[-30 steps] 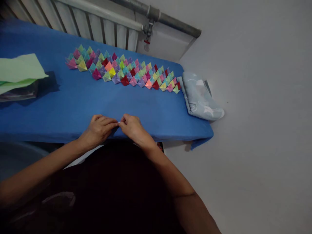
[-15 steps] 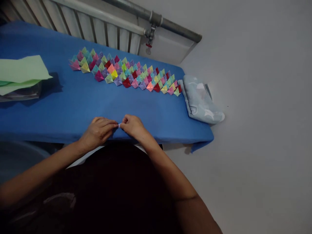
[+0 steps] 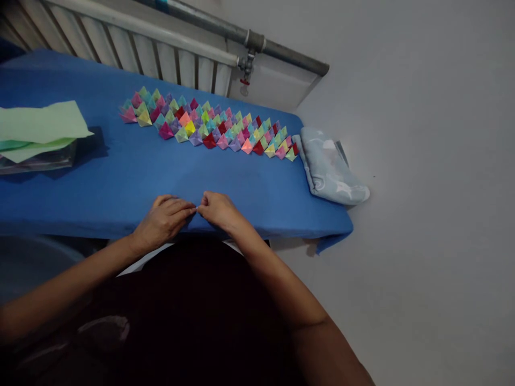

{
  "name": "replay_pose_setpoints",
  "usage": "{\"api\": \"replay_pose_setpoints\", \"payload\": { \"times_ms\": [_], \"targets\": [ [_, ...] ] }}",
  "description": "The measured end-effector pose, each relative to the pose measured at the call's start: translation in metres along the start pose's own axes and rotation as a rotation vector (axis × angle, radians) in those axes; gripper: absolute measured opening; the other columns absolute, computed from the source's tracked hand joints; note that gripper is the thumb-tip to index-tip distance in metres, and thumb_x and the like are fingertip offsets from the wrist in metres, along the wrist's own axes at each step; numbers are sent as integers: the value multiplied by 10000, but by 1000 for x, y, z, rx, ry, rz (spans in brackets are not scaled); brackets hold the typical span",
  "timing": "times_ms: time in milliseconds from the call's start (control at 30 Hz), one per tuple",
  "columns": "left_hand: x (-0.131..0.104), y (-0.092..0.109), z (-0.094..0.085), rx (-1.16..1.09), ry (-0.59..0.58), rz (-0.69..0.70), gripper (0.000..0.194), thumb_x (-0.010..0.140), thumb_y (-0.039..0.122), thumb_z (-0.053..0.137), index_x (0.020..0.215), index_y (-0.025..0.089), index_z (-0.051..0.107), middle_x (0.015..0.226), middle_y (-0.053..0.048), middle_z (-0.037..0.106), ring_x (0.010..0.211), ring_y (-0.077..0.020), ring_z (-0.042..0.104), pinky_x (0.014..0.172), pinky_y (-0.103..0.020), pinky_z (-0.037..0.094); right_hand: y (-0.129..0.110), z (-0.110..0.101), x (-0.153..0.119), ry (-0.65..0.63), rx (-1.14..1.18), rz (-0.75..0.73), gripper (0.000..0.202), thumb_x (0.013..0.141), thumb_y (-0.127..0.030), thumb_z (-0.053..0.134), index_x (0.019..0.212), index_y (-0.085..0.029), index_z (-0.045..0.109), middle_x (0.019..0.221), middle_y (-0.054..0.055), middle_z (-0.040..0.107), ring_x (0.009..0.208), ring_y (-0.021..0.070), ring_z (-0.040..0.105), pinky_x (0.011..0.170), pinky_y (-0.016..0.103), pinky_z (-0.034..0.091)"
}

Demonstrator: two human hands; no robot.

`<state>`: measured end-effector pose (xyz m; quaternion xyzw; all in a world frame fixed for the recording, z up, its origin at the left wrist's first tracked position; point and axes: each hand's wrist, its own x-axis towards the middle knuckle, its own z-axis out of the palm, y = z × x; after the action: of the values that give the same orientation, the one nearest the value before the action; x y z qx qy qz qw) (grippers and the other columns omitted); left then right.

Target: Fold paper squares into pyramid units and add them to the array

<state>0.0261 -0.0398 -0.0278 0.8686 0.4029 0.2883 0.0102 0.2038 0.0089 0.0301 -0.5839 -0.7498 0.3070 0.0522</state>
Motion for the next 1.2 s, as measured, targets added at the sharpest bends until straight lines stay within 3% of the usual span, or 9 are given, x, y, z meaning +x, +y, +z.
{"api": "replay_pose_setpoints", "payload": {
  "times_ms": [267, 467, 667, 867, 1000, 1200],
  "targets": [
    [-6, 0, 1, 10, 60, 51, 316, 995, 162, 414, 1164, 177, 681, 1153, -118, 730, 1020, -217, 667, 915, -407, 457, 0, -1, 2, -37, 36, 44, 123, 784, -192, 620, 698, -208, 532, 569, -59, 523, 569, 101, 473, 541, 212, 328],
    [0, 1, -1, 3, -7, 23, 297, 986, 153, 418, 1085, 191, 695, 1086, -101, 729, 987, -217, 650, 894, -413, 441, -6, -3, 0, -47, 21, 63, 137, 772, -197, 615, 694, -211, 503, 554, -53, 522, 541, 100, 481, 517, 211, 342],
    [-1, 0, -1, 38, 40, 56, 282, 985, 150, 427, 1073, 178, 693, 1067, -101, 733, 962, -208, 652, 872, -390, 451, -6, -5, 3, -150, 115, 117, 149, 785, -214, 613, 705, -215, 487, 500, -64, 494, 474, 106, 507, 466, 208, 370],
    [-1, -1, 0, 78, 79, 115, 277, 985, 133, 426, 1087, 155, 683, 1075, -111, 734, 959, -205, 652, 863, -375, 451, -11, -7, 5, -133, 80, 128, 186, 778, -207, 641, 679, -210, 484, 482, -67, 485, 449, 95, 485, 437, 197, 358],
    [-1, 0, 0, 89, 66, 96, 278, 992, 161, 426, 1095, 160, 684, 1055, -109, 735, 921, -212, 645, 821, -380, 455, -6, -9, 1, -178, 219, 140, 176, 786, -161, 639, 691, -200, 495, 490, -74, 492, 461, 80, 499, 433, 166, 385],
    [-2, 0, 0, 109, 62, 90, 275, 996, 164, 425, 1114, 164, 673, 1069, -97, 730, 946, -208, 634, 848, -371, 449, 3, -8, -2, -118, 228, 174, 164, 795, -126, 608, 701, -205, 500, 444, -84, 475, 416, 87, 483, 407, 177, 398]
  ]
}}
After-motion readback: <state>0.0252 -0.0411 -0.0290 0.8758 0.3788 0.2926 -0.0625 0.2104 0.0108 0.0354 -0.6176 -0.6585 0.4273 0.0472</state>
